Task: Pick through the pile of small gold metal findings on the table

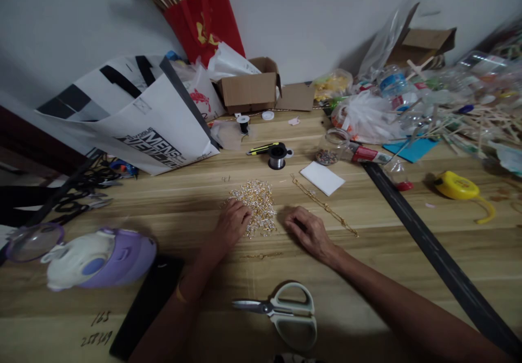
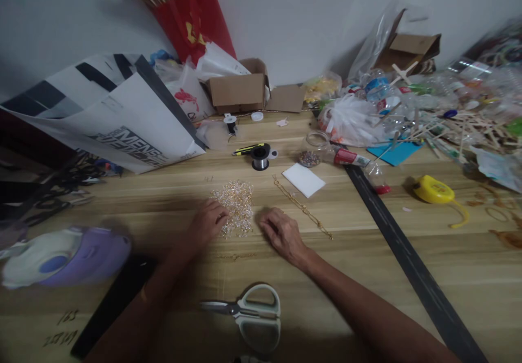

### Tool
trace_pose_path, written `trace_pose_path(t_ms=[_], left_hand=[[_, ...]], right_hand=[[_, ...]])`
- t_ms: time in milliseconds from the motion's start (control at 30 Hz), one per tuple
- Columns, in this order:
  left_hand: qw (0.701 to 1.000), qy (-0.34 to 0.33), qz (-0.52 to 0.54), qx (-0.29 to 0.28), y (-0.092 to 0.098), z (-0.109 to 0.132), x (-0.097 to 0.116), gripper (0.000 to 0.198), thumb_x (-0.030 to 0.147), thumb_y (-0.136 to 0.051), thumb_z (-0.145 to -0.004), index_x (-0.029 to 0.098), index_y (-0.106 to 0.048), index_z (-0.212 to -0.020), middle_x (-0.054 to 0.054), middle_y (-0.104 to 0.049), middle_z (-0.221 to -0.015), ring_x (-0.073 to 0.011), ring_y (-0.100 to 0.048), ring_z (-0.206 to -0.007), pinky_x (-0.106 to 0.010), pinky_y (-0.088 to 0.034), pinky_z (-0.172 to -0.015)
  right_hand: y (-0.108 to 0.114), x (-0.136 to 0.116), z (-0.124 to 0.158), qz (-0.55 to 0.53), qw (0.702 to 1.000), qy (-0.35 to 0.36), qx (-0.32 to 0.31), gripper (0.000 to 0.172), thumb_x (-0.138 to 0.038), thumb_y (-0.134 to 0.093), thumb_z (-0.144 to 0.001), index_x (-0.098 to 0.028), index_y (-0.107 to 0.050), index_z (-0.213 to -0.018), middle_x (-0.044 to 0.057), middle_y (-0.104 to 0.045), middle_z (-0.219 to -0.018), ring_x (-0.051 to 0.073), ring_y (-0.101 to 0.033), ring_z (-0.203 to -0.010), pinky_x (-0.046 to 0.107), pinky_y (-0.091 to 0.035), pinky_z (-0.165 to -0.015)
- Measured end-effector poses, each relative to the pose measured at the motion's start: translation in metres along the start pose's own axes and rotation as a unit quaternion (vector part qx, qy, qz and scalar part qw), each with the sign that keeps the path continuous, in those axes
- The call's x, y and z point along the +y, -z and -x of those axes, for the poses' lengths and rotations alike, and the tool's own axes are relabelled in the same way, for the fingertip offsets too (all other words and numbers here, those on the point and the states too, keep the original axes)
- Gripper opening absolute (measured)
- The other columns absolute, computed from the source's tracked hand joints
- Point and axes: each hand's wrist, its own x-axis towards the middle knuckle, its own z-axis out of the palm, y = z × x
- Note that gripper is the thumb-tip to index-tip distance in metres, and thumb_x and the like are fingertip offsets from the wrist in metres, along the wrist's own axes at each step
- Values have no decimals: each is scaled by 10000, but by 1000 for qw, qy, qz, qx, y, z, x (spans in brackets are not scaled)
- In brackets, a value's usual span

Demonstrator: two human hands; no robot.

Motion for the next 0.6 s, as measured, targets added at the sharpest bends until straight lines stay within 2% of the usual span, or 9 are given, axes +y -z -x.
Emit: trace_pose_path(t_ms=[367, 600], left_hand=[[1000, -2, 1, 20, -5, -6, 4, 117, 158, -584, -828, 191, -618, -721, -28, -612, -735, -193, -504, -790, -344, -410, -773], [1000, 10, -19, 14, -11, -7, 7, 100, 168, -577, -841, 174, -632, -757, -38, -623, -784, -194, -505, -831, -340, -418, -792]], right_hand=[[0, -1, 0, 14, 1000, -4, 1, 175, -297, -450, -931, -198, -544, -821, 48, -577, -770, 176, -534, -716, 284, -421, -658], [-1, 0, 0, 13, 1000, 8, 6, 160, -274, -462, -927, -186, -550, -826, 52, -584, -778, 175, -535, -724, 285, -426, -661]])
